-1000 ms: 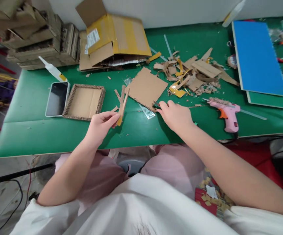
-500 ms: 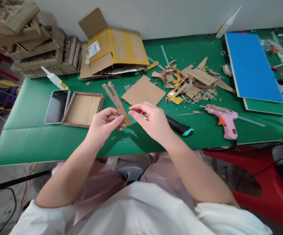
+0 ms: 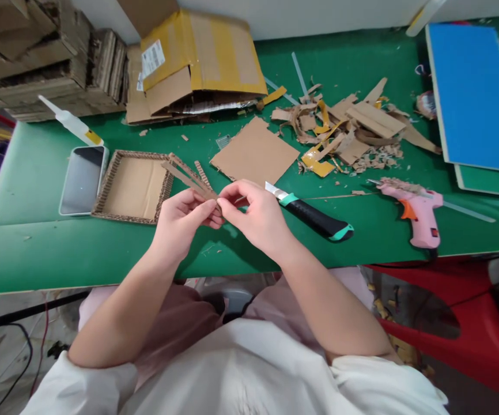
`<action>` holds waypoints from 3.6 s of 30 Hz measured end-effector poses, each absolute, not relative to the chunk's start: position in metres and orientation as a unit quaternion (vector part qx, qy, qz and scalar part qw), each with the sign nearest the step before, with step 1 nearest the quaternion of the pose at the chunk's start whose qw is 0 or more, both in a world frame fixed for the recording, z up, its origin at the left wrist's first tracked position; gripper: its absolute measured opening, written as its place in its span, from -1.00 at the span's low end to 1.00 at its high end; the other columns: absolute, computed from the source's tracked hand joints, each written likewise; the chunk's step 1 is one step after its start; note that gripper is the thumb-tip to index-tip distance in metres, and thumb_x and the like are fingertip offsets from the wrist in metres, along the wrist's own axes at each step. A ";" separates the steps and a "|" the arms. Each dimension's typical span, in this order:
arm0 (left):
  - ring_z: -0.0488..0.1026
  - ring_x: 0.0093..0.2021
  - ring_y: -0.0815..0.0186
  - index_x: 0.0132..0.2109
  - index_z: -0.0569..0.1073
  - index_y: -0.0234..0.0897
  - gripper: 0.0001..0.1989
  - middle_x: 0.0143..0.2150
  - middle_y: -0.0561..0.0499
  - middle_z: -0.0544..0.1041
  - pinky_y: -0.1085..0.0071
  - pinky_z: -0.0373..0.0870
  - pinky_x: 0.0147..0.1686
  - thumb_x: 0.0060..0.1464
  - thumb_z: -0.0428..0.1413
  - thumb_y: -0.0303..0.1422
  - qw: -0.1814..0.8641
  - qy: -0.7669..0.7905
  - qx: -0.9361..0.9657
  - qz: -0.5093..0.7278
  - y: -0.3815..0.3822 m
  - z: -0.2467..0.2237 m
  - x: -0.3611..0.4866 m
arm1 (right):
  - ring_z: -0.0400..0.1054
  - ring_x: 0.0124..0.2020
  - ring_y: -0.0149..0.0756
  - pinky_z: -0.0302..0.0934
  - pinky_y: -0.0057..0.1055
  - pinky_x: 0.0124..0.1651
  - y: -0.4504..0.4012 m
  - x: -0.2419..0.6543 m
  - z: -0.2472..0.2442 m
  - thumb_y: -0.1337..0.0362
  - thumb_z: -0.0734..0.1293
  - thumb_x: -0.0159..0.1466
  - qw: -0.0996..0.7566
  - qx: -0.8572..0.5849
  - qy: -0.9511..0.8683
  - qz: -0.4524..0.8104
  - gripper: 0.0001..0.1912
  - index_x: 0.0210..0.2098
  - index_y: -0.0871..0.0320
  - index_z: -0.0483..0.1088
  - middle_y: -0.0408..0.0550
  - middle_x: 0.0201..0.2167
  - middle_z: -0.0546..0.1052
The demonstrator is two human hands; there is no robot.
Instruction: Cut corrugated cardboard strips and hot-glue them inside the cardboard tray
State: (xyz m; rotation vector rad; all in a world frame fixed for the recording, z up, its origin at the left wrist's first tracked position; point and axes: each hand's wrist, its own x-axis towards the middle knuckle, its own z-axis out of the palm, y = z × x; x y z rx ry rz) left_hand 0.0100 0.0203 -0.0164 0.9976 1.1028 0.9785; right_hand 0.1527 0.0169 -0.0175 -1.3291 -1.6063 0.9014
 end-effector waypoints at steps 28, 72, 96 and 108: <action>0.45 -0.57 0.45 -0.51 0.39 -0.34 -0.85 -0.61 0.12 0.46 0.53 0.45 -0.48 -0.17 0.22 -0.38 0.622 0.491 0.409 0.453 0.018 -0.025 0.011 | 0.37 -0.46 -0.47 0.30 -0.53 -0.41 0.009 0.140 -0.027 0.32 0.26 0.15 0.454 -0.558 -0.624 0.306 -0.92 -0.39 0.16 0.38 -0.15 -0.45 0.50; 0.04 0.29 -0.03 0.22 0.16 -0.45 -0.27 0.27 -0.33 0.15 0.05 0.01 0.23 0.08 -0.08 0.03 0.111 0.356 0.924 0.086 -0.031 -0.055 -0.022 | 0.15 -0.67 -0.37 -0.21 -0.40 -0.54 0.004 0.206 -0.008 0.24 0.13 0.23 -0.094 -0.460 -0.880 0.076 -0.79 -0.25 0.06 0.37 -0.13 -0.63 0.39; 0.08 0.27 -0.03 0.19 0.20 -0.48 -0.34 0.25 -0.37 0.18 0.03 0.08 0.20 0.08 -0.02 -0.06 0.104 0.356 0.922 0.108 -0.031 -0.059 -0.020 | 0.13 -0.63 -0.42 -0.28 -0.43 -0.50 0.011 0.189 0.005 0.38 0.06 0.24 -0.281 -0.416 -0.863 0.051 -0.74 -0.17 0.17 0.32 -0.08 -0.59 0.39; 0.10 0.27 -0.06 0.18 0.21 -0.48 -0.34 0.24 -0.40 0.19 0.03 0.07 0.20 0.07 0.01 -0.09 0.109 0.360 0.920 0.108 -0.031 -0.057 -0.018 | 0.17 -0.63 -0.40 -0.24 -0.44 -0.52 0.007 0.201 0.009 0.25 0.05 0.31 -0.307 -0.446 -0.838 0.073 -0.72 -0.17 0.15 0.34 -0.05 -0.58 0.41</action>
